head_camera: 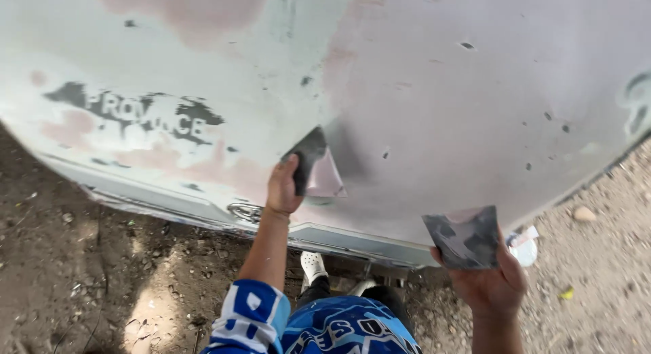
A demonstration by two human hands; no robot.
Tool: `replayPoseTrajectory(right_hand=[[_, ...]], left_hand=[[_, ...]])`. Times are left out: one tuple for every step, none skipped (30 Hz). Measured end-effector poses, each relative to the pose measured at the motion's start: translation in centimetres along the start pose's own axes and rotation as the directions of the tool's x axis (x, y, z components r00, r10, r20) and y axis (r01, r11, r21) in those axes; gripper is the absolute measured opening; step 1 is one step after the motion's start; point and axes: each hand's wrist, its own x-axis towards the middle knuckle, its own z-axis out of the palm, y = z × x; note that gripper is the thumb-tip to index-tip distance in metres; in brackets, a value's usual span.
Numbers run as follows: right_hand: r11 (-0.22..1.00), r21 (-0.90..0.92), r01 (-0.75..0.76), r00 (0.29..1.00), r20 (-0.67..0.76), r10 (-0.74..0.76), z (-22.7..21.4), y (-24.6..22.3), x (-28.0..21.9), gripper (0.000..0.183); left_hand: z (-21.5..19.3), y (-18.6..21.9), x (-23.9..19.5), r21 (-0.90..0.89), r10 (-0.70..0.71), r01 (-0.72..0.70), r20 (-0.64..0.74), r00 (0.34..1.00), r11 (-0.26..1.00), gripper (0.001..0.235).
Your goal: The person applies pink body filler to the front hood of a white car using a putty knife. They spread the filler over a damaged area and smooth it out with the tool.
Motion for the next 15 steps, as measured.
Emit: replayPoseTrajectory(right_hand=[[1.0,0.006,-0.015,1.0,0.018,0.015,0.2,0.3,0.1,0.064],[1.0,-0.006,-0.002,1.0,0.01,0.002,0.3,0.2,-0.1,0.066],[1.0,-0.017,0.011,1.0,0.003,-0.011,0.4,0.0,-0.3,0.068],[1.0,-0.022,0.021,1.0,0.003,-0.021,0.2,0.1,-0.5,0.068],[0.999,-0.047,0.026,1.0,0.004,-0.026,-0.2,0.1,-0.6,0.065],[0.997,-0.075,0.03,1.0,-0.004,-0.03,-0.6,-0.2,-1.1,0.063],[0.996,-0.082,0.04,0.999,-0.013,-0.042,-0.8,-0.2,-1.6,0.063],[0.986,-0.155,0.053,0.991,-0.116,-0.072,-1.0,-0.1,-2.0,0.062],[0.972,-0.228,0.057,0.97,-0.216,-0.108,-1.2,0.0,-2.5,0.061],[0.973,-0.222,0.069,0.969,-0.216,-0.118,-1.5,0.2,-3.0,0.061],[0.99,-0.12,0.072,0.979,-0.18,-0.093,-1.8,0.4,-3.6,0.06],[0.997,-0.016,0.07,0.987,-0.141,-0.072,-2.1,0.7,-4.0,0.059],[0.997,-0.009,0.082,0.986,-0.142,-0.082,-1.9,1.0,-4.4,0.059],[0.994,-0.038,0.102,0.981,-0.16,-0.107,-1.9,1.3,-4.9,0.06],[0.99,-0.068,0.121,0.976,-0.177,-0.131,-1.8,1.6,-5.5,0.061]], left_hand=[[1.2,1.1,-0.7,0.005,0.023,-0.023,-0.006,1.0,1.0,0.029],[2.8,1.6,-1.1,-0.013,0.0,0.0,-0.01,1.0,1.0,0.03],[4.4,2.0,-1.5,-0.03,-0.023,0.022,-0.015,1.0,0.999,0.032],[4.0,2.0,-1.4,-0.032,-0.028,0.028,-0.005,1.0,0.999,0.032],[3.6,1.9,-1.1,-0.01,0.001,-0.001,0.003,1.0,1.0,0.032],[3.2,1.2,-1.1,0.008,0.022,-0.022,0.009,1.0,1.0,0.031],[3.4,1.2,-0.9,0.002,0.009,-0.009,0.015,1.0,1.0,0.031],[3.3,1.4,-0.9,0.024,0.0,0.0,0.0,1.0,1.0,0.031],[3.3,1.7,-1.0,0.046,-0.008,0.009,-0.016,1.0,0.999,0.031],[3.9,1.8,-1.3,0.054,-0.013,0.013,-0.007,1.0,0.998,0.031],[4.4,2.0,-1.5,0.053,-0.003,0.004,-0.029,1.0,0.999,0.032],[5.0,2.3,-1.7,0.054,0.007,-0.004,-0.052,0.999,0.999,0.032],[5.4,2.6,-1.5,0.063,0.001,0.002,-0.044,0.999,0.998,0.032],[5.7,2.7,-1.7,0.064,0.006,-0.004,-0.022,1.0,0.998,0.033],[5.8,2.8,-1.9,0.064,0.01,-0.01,0.001,1.0,0.998,0.033]])
